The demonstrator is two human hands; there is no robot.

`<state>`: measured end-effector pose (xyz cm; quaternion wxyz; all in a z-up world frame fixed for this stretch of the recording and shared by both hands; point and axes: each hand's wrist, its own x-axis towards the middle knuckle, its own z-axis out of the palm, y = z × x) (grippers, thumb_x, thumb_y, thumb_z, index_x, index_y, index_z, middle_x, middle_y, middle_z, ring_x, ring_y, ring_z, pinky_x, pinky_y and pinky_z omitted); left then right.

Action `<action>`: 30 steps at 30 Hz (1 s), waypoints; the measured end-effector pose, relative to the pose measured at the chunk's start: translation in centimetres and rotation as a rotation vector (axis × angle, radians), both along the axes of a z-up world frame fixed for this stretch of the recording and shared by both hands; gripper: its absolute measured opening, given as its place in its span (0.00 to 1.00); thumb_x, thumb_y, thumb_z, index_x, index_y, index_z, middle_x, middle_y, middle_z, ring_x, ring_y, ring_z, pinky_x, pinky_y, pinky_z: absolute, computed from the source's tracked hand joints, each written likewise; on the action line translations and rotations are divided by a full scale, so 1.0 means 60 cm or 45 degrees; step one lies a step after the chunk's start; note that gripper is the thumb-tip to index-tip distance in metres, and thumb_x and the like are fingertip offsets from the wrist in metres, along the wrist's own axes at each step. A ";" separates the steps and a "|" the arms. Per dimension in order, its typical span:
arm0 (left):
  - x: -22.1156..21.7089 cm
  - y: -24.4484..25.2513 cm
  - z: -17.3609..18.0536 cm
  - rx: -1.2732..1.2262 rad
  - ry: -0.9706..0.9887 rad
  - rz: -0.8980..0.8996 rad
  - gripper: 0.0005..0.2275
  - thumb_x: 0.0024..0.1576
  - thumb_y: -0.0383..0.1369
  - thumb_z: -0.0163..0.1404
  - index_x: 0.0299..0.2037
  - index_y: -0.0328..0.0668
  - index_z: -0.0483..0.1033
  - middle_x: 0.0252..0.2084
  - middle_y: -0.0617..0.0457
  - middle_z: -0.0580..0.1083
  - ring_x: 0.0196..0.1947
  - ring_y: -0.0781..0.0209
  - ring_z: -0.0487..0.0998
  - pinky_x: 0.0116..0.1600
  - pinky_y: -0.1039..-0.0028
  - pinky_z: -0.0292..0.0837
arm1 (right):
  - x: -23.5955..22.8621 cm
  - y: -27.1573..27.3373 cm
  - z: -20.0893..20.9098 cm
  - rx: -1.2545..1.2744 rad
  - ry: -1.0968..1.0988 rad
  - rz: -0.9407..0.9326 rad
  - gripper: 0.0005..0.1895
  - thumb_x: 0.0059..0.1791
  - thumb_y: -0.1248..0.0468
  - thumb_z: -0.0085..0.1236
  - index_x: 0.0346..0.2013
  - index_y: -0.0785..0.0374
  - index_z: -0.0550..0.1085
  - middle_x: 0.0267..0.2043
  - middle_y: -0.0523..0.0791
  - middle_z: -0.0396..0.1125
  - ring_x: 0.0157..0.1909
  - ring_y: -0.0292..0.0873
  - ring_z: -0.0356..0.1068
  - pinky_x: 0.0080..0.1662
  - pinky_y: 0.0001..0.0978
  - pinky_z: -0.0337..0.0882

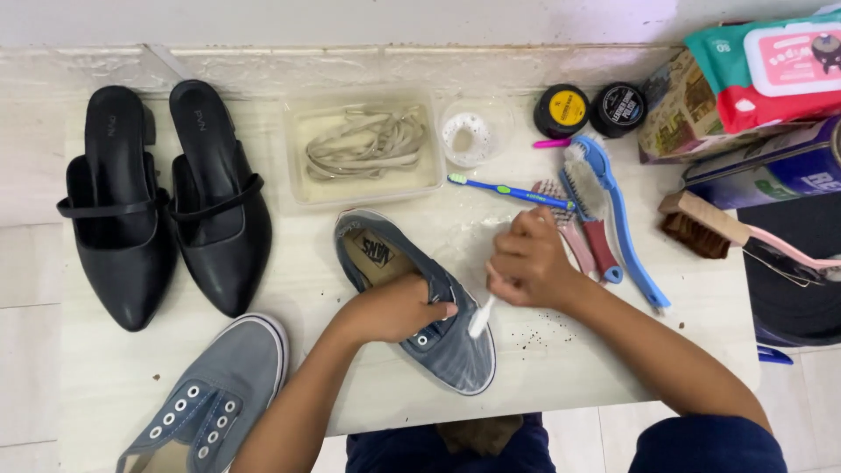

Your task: The person cleans a gray canvas sneaker using a toothbrush and a white paste. They repeatedly dip the toothbrush into a small container of paste and scrub the upper fabric and white rubber sole of the shoe.

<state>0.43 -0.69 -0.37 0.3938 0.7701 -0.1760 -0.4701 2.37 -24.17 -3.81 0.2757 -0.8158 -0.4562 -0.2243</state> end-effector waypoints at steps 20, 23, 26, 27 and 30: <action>0.008 -0.001 0.000 -0.049 0.005 -0.005 0.16 0.62 0.36 0.42 0.35 0.29 0.78 0.22 0.48 0.73 0.18 0.64 0.69 0.23 0.78 0.64 | -0.046 0.031 -0.003 -0.028 -0.079 0.110 0.20 0.48 0.56 0.48 0.11 0.51 0.60 0.19 0.39 0.52 0.28 0.44 0.54 0.36 0.39 0.55; 0.005 0.003 -0.008 -0.035 0.029 0.001 0.16 0.62 0.37 0.42 0.34 0.31 0.79 0.22 0.49 0.73 0.18 0.65 0.69 0.23 0.79 0.64 | -0.023 0.020 -0.007 0.001 -0.059 0.119 0.19 0.47 0.58 0.49 0.11 0.51 0.62 0.18 0.38 0.52 0.27 0.42 0.53 0.34 0.37 0.55; 0.004 0.001 0.004 -0.029 0.032 -0.013 0.16 0.62 0.37 0.41 0.42 0.27 0.77 0.28 0.44 0.76 0.24 0.61 0.73 0.27 0.75 0.69 | -0.014 0.011 -0.002 -0.036 -0.147 0.073 0.19 0.47 0.57 0.49 0.11 0.51 0.63 0.19 0.39 0.52 0.27 0.44 0.53 0.34 0.39 0.56; 0.004 -0.001 0.014 -0.020 0.020 -0.026 0.18 0.62 0.37 0.41 0.48 0.24 0.75 0.33 0.40 0.78 0.29 0.58 0.77 0.31 0.73 0.73 | -0.019 0.014 0.004 -0.059 -0.161 0.098 0.20 0.49 0.55 0.48 0.12 0.51 0.62 0.19 0.39 0.52 0.28 0.45 0.53 0.35 0.41 0.55; 0.002 -0.003 0.009 -0.010 -0.012 -0.053 0.18 0.61 0.37 0.42 0.48 0.24 0.76 0.32 0.40 0.78 0.29 0.58 0.78 0.30 0.71 0.73 | -0.062 0.035 -0.011 -0.007 -0.017 0.184 0.20 0.48 0.56 0.46 0.11 0.51 0.61 0.18 0.37 0.52 0.27 0.41 0.53 0.36 0.36 0.55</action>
